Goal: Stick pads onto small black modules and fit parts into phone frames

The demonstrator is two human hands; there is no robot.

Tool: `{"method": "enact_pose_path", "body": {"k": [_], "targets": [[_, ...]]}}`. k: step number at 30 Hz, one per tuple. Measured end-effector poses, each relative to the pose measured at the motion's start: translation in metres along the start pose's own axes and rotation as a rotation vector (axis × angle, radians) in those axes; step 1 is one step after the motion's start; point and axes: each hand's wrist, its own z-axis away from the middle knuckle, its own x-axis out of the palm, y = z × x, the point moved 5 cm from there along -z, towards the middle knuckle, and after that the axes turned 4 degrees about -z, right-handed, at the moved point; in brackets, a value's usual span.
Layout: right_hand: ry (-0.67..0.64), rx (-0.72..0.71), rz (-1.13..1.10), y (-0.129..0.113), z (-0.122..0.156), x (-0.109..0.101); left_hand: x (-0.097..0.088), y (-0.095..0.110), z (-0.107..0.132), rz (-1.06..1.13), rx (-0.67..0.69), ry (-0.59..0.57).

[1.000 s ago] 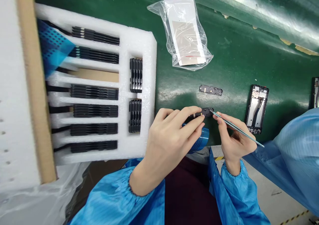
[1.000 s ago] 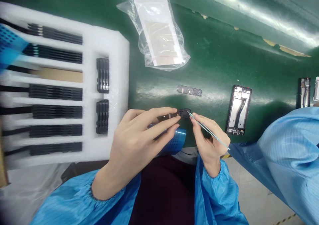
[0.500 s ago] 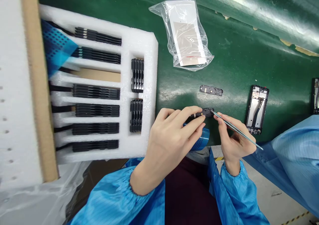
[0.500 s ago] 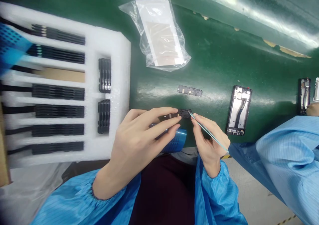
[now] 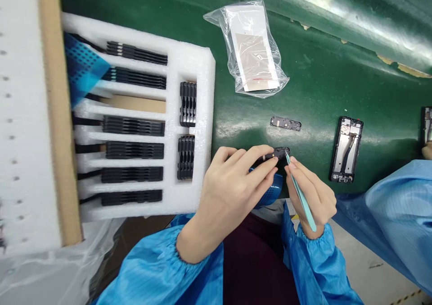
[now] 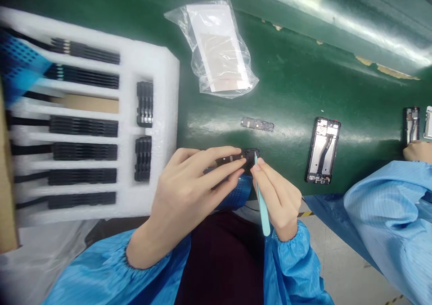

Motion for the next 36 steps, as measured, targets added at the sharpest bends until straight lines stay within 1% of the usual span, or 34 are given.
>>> {"method": "enact_pose_path", "body": {"k": [4, 9, 16, 23, 36], "targets": [[-0.015, -0.013, -0.006, -0.0014, 0.0012, 0.0004, 0.0001, 0.0004, -0.0004, -0.002, -0.003, 0.001], [0.085, 0.01, 0.003, 0.0006, -0.0009, -0.0033, -0.001, 0.0007, -0.0008, -0.008, -0.002, 0.0], [0.052, 0.004, -0.035, 0.0046, -0.0005, -0.0001, 0.0004, 0.0008, 0.0001, -0.006, 0.008, 0.009], [0.081, 0.063, -0.018, 0.0, -0.0058, -0.0004, 0.0005, -0.0003, 0.0006, -0.014, 0.001, -0.01], [0.086, 0.068, -0.01, -0.0004, -0.0074, 0.0009, -0.0011, 0.0009, -0.001, -0.016, 0.033, 0.002]]}}
